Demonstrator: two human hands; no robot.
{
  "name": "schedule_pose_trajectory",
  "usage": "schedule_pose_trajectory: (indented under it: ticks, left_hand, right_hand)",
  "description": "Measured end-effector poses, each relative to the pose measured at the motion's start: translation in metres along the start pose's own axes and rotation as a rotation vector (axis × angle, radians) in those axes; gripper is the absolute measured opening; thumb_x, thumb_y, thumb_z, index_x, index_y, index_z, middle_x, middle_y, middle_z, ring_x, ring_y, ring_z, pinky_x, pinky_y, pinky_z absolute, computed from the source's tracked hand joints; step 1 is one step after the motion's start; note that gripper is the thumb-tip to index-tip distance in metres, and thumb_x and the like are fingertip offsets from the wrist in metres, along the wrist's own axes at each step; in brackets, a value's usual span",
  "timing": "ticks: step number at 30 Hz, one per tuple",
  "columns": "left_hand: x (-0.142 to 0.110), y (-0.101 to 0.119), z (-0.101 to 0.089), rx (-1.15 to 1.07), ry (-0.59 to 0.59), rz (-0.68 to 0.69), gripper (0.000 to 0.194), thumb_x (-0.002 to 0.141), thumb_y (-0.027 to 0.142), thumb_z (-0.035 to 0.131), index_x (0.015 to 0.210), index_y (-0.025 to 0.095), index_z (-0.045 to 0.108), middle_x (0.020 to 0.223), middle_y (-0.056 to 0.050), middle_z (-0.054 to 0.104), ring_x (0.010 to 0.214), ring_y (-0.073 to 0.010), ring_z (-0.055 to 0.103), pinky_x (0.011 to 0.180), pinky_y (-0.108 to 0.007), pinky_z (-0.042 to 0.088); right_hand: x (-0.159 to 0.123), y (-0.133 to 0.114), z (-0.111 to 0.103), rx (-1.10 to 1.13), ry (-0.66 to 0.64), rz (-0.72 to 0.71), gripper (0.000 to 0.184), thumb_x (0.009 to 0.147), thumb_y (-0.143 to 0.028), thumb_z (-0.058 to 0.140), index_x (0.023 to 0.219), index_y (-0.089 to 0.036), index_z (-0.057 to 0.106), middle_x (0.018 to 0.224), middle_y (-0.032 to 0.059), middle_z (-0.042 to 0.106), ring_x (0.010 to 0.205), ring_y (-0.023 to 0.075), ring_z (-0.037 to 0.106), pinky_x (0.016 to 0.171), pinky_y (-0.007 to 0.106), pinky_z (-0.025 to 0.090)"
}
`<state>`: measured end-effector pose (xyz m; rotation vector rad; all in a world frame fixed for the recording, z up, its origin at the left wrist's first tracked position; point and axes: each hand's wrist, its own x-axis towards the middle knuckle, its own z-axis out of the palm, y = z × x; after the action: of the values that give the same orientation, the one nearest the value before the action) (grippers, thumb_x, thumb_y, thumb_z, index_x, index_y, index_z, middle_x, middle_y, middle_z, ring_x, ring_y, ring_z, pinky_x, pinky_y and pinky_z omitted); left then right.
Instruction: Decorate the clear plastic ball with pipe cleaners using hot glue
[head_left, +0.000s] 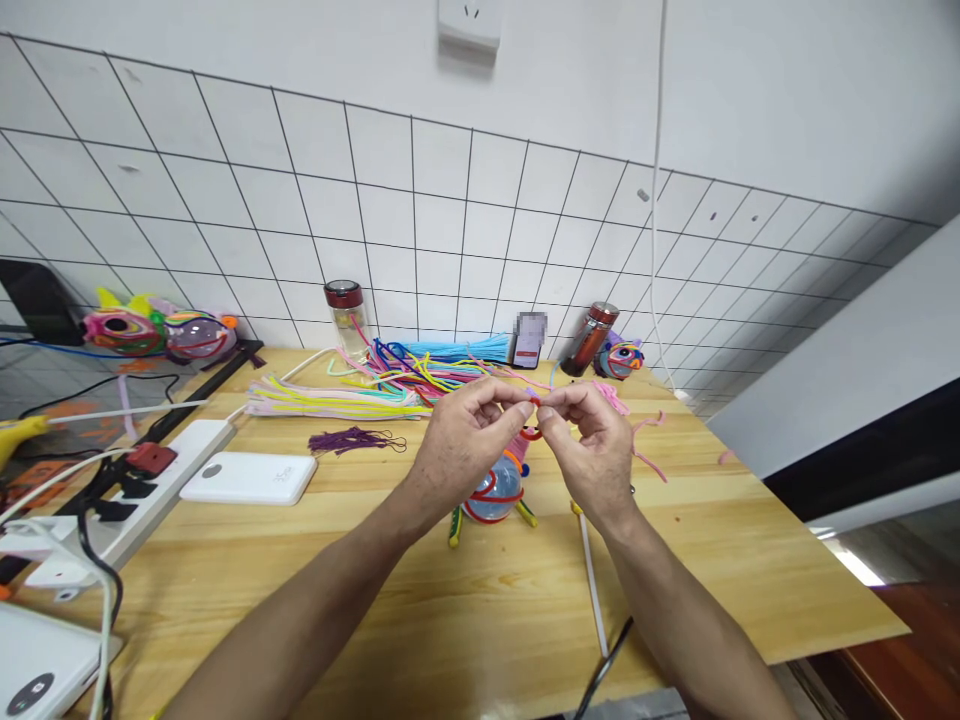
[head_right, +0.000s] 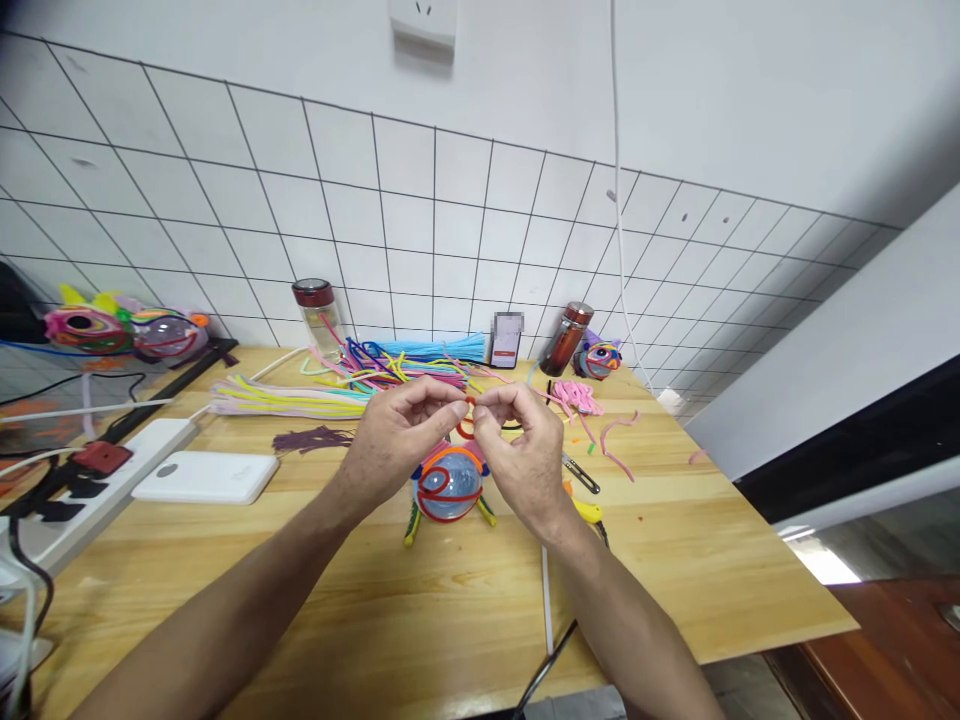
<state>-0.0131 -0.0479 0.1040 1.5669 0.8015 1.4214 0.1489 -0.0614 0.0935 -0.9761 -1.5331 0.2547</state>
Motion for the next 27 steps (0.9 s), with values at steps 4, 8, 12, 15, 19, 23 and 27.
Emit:
schedule_pose_trajectory:
  ticks: [4,8,12,15,19,23,27]
  left_hand:
    - [0.0006,0.0005,-0.0001,0.018,-0.002,0.000,0.014,0.085,0.031,0.076,0.088,0.018,0.079,0.080,-0.003,0.077,0.069,-0.0145,0.067,0.065,-0.027,0.055]
    - [0.0012,0.0004,0.0001,0.019,0.003,0.004,0.013,0.085,0.031,0.076,0.087,0.018,0.079,0.081,-0.003,0.077,0.069,-0.0146,0.067,0.065,-0.027,0.055]
    - [0.0011,-0.0003,0.0002,0.021,0.006,0.008,0.013,0.086,0.031,0.076,0.087,0.018,0.079,0.080,-0.004,0.077,0.068,-0.0146,0.067,0.064,-0.026,0.055]
    - [0.0009,-0.0003,0.0004,0.008,0.001,0.000,0.013,0.085,0.031,0.077,0.088,0.018,0.079,0.080,-0.004,0.077,0.070,-0.0148,0.068,0.065,-0.026,0.055]
    - [0.0012,0.0007,0.0010,-0.044,-0.009,-0.029,0.015,0.084,0.032,0.077,0.087,0.017,0.078,0.080,-0.003,0.077,0.069,-0.0138,0.068,0.066,-0.026,0.055]
    - [0.0019,0.0007,0.0007,-0.079,-0.018,-0.067,0.018,0.082,0.034,0.080,0.086,0.017,0.078,0.078,-0.003,0.077,0.069,-0.0142,0.069,0.065,-0.025,0.056]
    - [0.0024,0.0000,-0.0002,-0.100,-0.023,-0.090,0.019,0.080,0.034,0.083,0.088,0.017,0.079,0.078,-0.003,0.077,0.068,-0.0145,0.069,0.063,-0.025,0.057]
  right_hand:
    - [-0.0002,0.0000,0.0000,-0.003,0.004,0.006,0.006,0.091,-0.020,0.068,0.088,-0.025,0.069,0.078,-0.0013,0.072,0.069,0.0162,0.067,0.067,0.031,0.055]
    - [-0.0002,0.0000,0.0003,0.002,0.005,0.006,0.006,0.090,-0.020,0.068,0.088,-0.025,0.069,0.079,-0.0012,0.073,0.070,0.0163,0.068,0.067,0.031,0.056]
    - [-0.0001,-0.0010,0.0005,-0.001,0.005,0.013,0.006,0.090,-0.020,0.068,0.086,-0.025,0.068,0.077,-0.0013,0.072,0.069,0.0164,0.067,0.066,0.031,0.055]
    - [0.0001,-0.0016,0.0004,-0.005,0.007,0.012,0.006,0.090,-0.020,0.068,0.086,-0.025,0.068,0.076,-0.0017,0.071,0.068,0.0160,0.066,0.066,0.030,0.054]
    - [0.0002,-0.0016,0.0001,-0.001,0.001,0.004,0.007,0.091,-0.020,0.067,0.086,-0.025,0.068,0.077,-0.0016,0.072,0.069,0.0160,0.066,0.067,0.031,0.054]
    - [0.0001,-0.0018,-0.0002,0.002,-0.001,0.009,0.006,0.091,-0.020,0.067,0.087,-0.025,0.068,0.077,-0.0014,0.072,0.069,0.0163,0.066,0.066,0.031,0.054]
    - [-0.0006,-0.0015,-0.0007,0.002,-0.005,0.004,0.006,0.092,-0.020,0.067,0.088,-0.025,0.068,0.078,-0.0015,0.071,0.068,0.0162,0.065,0.066,0.031,0.054]
